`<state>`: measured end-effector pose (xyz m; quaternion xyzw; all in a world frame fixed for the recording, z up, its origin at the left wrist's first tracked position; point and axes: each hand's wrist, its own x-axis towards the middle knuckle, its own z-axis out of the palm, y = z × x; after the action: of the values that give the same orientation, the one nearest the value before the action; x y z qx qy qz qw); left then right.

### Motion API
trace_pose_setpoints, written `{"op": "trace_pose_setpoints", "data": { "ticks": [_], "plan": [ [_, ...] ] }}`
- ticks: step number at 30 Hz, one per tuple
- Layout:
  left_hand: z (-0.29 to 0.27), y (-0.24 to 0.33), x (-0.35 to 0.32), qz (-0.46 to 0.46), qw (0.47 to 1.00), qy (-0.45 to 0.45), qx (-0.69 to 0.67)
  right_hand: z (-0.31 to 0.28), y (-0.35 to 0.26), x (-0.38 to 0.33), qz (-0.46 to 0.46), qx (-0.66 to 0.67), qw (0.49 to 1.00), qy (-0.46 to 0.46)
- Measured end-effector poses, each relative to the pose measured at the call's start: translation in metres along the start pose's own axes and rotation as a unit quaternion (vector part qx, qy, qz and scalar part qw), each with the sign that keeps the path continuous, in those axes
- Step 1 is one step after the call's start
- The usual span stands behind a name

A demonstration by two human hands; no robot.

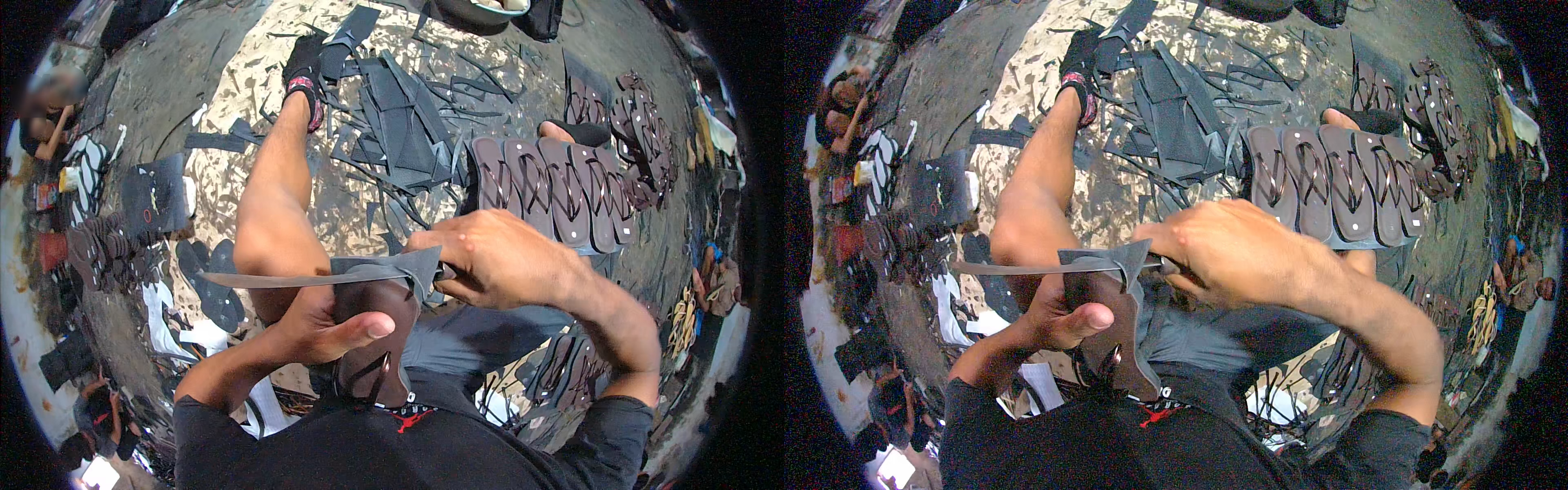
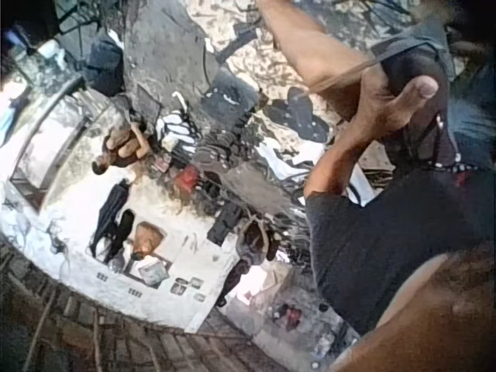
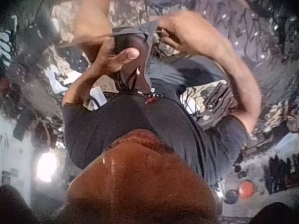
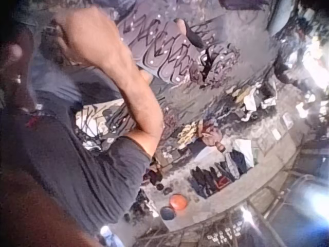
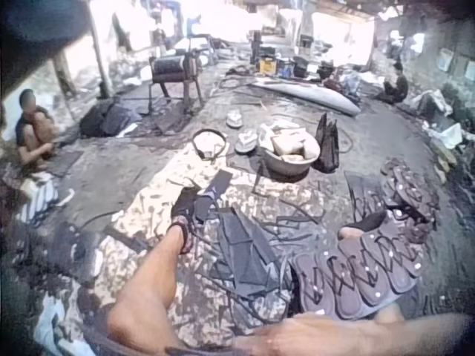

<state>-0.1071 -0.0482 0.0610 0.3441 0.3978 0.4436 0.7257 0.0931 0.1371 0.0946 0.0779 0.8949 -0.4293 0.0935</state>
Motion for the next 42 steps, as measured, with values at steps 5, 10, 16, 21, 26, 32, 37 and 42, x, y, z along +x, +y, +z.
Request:
{"op": "trace_pose_setpoints", "data": {
  "ticks": [5, 10, 16, 21, 26, 32, 37, 42],
  "plan": [
    [0.004, -0.006, 0.004, -0.019, 0.998, -0.041, 0.037, -0.026, -0.007, 0.021, -0.028, -0.002, 0.995, -0.1],
    [0.011, 0.005, 0.024, -0.146, 0.986, -0.072, 0.034, -0.036, 0.004, 0.021, -0.066, 0.002, 0.989, -0.134],
    [-0.008, -0.009, -0.005, 0.099, 0.971, -0.052, -0.209, -0.011, 0.034, -0.073, -0.012, 0.117, 0.971, 0.207],
    [0.031, -0.034, 0.052, 0.308, 0.891, 0.141, -0.303, 0.098, 0.042, -0.06, 0.04, 0.037, 0.896, 0.441],
    [0.054, -0.061, 0.086, 0.22, 0.87, 0.409, -0.164, 0.16, 0.024, -0.036, 0.108, 0.207, 0.874, 0.425],
    [0.064, -0.074, 0.077, 0.177, 0.83, 0.495, -0.187, 0.179, 0.035, -0.047, 0.197, 0.088, 0.9, 0.378],
    [0.038, -0.097, 0.065, 0.197, 0.863, 0.435, -0.167, 0.137, 0.029, -0.025, 0.164, 0.055, 0.939, 0.296],
    [0.045, -0.101, 0.05, 0.072, 0.897, 0.427, -0.088, 0.119, 0.06, 0.042, 0.083, 0.173, 0.901, 0.389]
  ]
}}
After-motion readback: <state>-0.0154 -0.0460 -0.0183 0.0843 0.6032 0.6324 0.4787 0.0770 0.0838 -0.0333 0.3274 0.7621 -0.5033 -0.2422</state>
